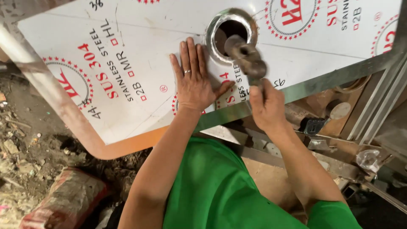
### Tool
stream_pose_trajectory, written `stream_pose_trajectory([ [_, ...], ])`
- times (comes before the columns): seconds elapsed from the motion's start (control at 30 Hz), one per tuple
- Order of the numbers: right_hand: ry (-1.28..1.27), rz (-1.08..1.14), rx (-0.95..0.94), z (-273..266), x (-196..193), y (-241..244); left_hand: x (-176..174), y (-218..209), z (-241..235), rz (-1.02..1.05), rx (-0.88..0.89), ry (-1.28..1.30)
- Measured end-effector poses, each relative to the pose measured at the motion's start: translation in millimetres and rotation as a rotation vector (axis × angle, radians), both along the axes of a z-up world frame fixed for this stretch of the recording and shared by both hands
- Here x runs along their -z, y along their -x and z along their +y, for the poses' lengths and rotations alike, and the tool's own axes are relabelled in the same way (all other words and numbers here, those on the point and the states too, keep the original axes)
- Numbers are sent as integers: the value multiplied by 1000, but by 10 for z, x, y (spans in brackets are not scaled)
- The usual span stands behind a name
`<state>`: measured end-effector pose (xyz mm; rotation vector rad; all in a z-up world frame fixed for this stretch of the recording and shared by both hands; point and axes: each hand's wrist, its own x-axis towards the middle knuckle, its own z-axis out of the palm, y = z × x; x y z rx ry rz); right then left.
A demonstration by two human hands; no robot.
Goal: The recorder hammers a metal circular insert into a stainless steel sheet to secure it.
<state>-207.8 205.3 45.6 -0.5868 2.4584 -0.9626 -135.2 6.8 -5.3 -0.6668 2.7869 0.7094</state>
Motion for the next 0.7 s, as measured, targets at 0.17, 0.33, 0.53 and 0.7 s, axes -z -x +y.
stream_pose_trajectory([
  [0.17, 80, 45, 44, -58, 322, 4, 31, 26, -16, 25, 1, 7],
  [0.33, -179, 46, -11, -76, 456, 68, -32, 15, -28, 12, 34, 79],
  [0.53, 40, 109, 11, -115, -42, -51, 28, -35, 4, 39, 5, -13],
  [0.7, -122, 60, 59, -121, 391, -6, 6, -15, -2, 54, 15, 48],
])
